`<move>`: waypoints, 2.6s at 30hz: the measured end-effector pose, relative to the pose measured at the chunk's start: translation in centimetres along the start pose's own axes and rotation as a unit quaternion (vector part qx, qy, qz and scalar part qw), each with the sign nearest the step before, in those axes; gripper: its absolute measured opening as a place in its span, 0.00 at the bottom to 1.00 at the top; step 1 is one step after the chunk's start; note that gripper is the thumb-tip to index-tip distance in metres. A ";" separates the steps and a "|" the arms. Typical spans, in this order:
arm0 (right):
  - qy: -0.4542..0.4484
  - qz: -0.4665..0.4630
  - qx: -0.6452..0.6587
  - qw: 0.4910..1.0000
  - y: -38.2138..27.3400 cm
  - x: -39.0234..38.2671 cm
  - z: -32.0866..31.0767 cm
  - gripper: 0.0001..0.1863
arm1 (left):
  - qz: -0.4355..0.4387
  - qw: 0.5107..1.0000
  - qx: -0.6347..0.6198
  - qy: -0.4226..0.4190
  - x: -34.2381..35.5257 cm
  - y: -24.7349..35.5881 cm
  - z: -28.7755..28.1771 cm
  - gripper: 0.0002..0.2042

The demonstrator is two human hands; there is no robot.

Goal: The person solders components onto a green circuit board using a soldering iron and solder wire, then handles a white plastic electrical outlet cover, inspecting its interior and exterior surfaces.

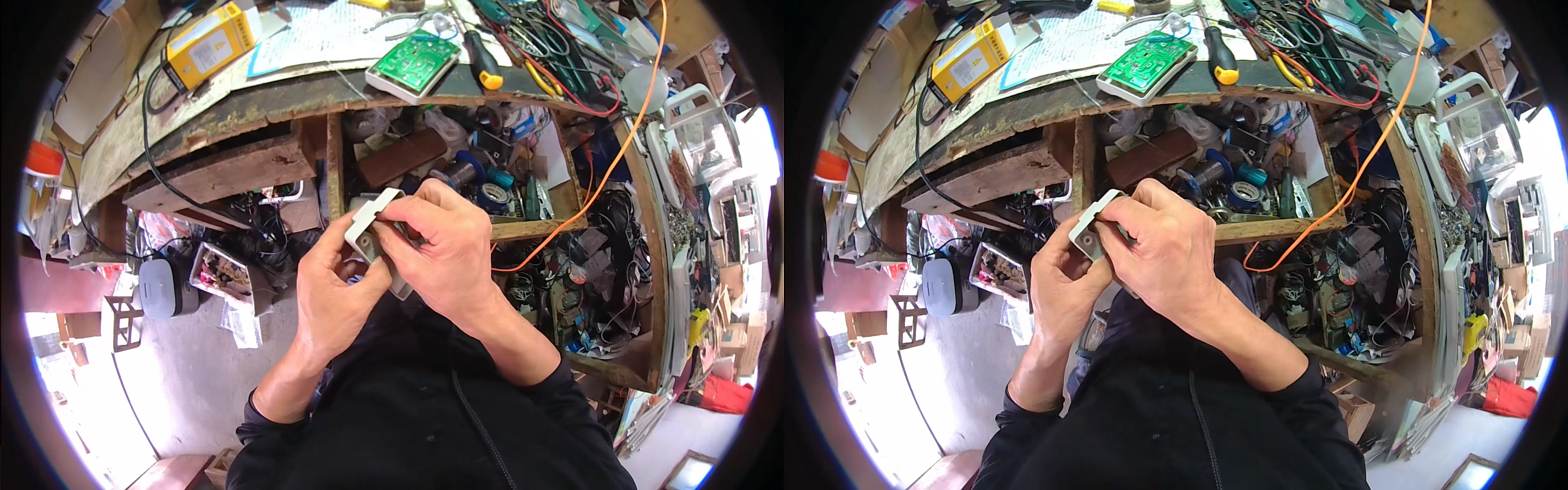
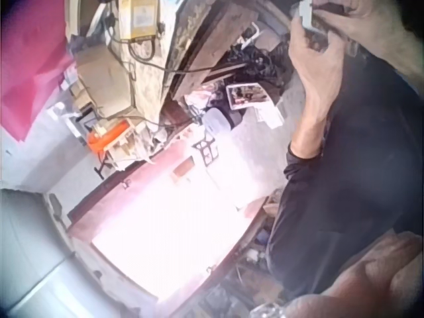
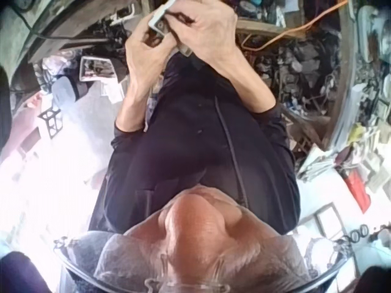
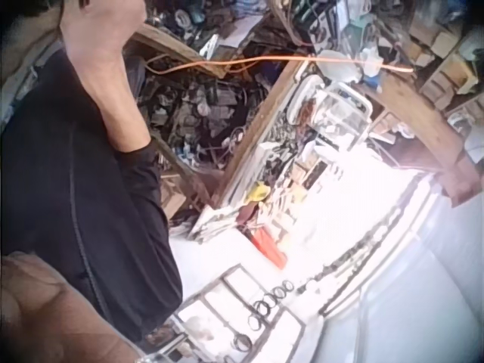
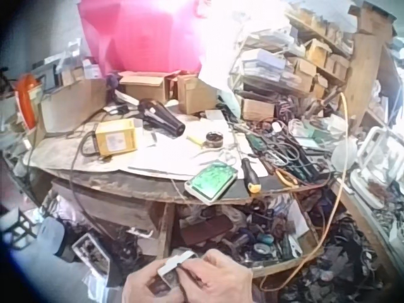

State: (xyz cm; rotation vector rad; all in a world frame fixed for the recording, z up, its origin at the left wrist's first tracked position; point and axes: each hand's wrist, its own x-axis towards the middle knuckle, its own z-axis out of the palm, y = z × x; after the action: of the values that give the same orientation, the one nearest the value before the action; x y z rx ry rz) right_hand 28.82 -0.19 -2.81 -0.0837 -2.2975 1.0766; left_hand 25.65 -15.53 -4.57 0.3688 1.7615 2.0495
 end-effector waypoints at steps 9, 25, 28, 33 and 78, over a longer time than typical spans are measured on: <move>0.010 0.015 -0.005 1.000 0.2 -1.2 1.5 0.20 | -0.054 0.998 -0.001 0.022 -1.4 -1.5 -1.7 0.23; -0.129 -0.008 -0.010 0.992 0.5 -1.7 1.9 0.13 | -0.126 0.989 -0.076 0.018 -0.9 -2.2 -3.9 0.15; -0.149 -0.005 -0.013 0.989 0.5 -1.5 1.8 0.12 | -0.157 0.982 -0.102 0.003 -0.7 -2.4 -4.4 0.16; -0.195 0.026 0.009 0.980 0.5 -1.1 1.5 0.12 | -0.201 0.966 -0.165 0.009 -0.4 -0.8 -4.4 0.12; -0.114 0.024 0.097 0.989 0.9 -1.0 0.4 0.14 | -0.140 0.986 0.090 -0.023 2.0 -0.1 -6.0 0.08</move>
State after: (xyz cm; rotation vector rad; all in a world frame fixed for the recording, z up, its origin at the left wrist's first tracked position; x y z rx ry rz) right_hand 29.23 -0.16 -4.20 0.0648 -2.3849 1.3910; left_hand 21.13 -19.83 -5.80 0.2046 1.8601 1.6819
